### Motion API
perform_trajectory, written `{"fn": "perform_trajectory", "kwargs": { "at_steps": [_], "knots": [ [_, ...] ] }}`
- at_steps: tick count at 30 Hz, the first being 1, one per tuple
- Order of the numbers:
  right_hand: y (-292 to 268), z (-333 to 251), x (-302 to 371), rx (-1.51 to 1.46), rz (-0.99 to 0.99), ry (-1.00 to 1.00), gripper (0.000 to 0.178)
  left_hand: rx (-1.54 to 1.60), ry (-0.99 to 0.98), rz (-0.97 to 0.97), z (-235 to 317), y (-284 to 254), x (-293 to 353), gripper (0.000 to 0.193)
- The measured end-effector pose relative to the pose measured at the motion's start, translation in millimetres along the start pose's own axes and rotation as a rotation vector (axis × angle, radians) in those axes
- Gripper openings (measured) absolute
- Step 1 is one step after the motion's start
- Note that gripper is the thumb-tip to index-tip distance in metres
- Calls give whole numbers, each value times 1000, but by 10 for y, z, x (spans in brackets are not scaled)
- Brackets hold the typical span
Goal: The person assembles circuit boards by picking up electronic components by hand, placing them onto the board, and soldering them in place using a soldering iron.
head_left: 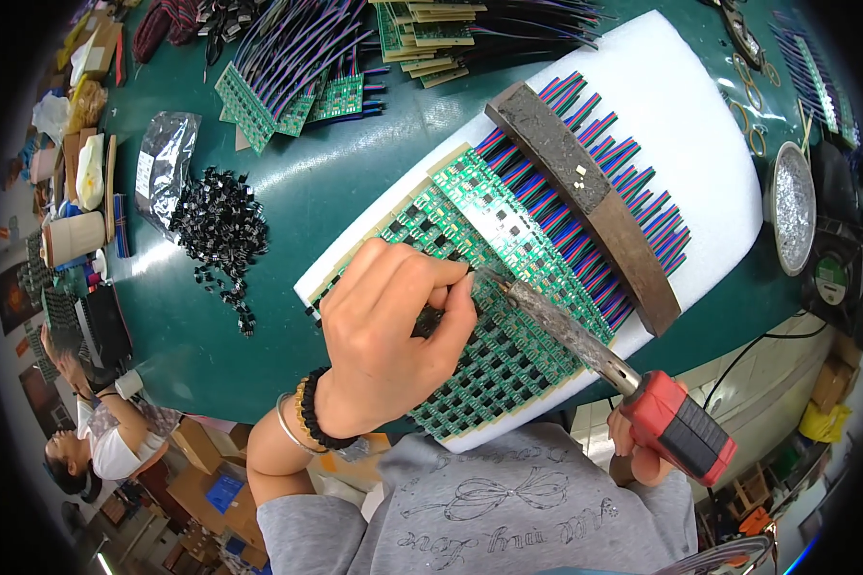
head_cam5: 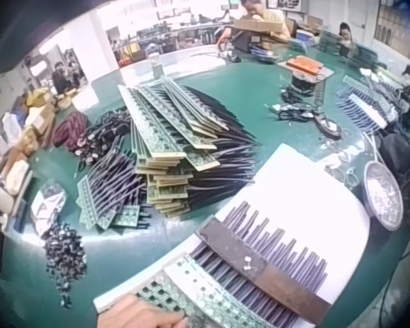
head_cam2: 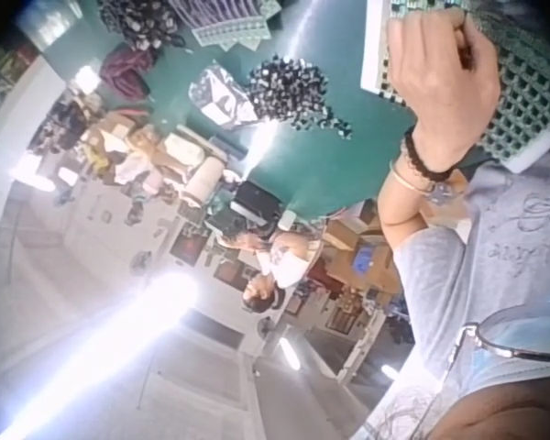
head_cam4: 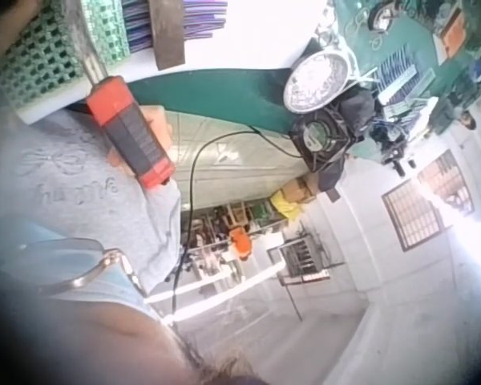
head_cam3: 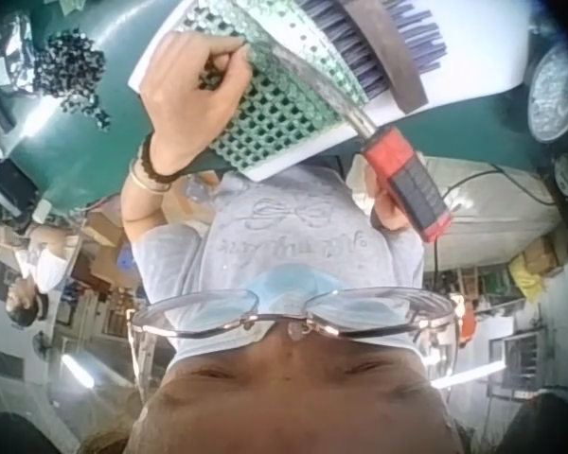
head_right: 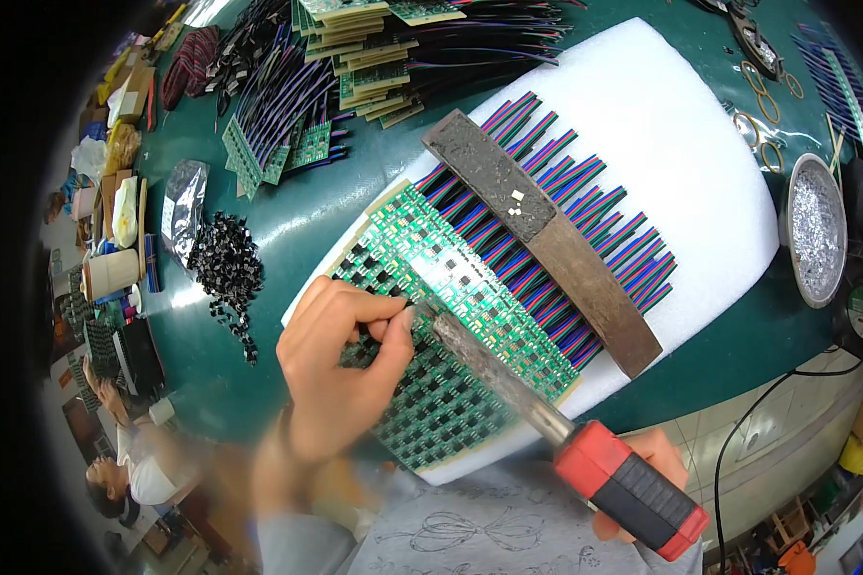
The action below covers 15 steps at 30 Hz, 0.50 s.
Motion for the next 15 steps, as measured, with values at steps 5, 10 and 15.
{"fn": "perform_trajectory", "kwargs": {
  "at_steps": [5, 10, 15],
  "knots": [
    [-110, 278, 88, -12, -79, -235, 77, 17, 14, 0, -3, -14, -11, 19],
    [17, -10, -63, -20, 4, -8, 80, 20, 12, -1, -8, -1, 6, 19],
    [88, -101, -90, -23, 32, -1, 81, 33, 17, 14, -15, 7, 13, 19]
  ]
}}
Point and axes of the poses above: each hand's wrist, its own x-axis away from the middle knuckle, its own y-axis out of the palm, z = x × y, the point moved 2 cm from there along -x, towards the middle knuckle
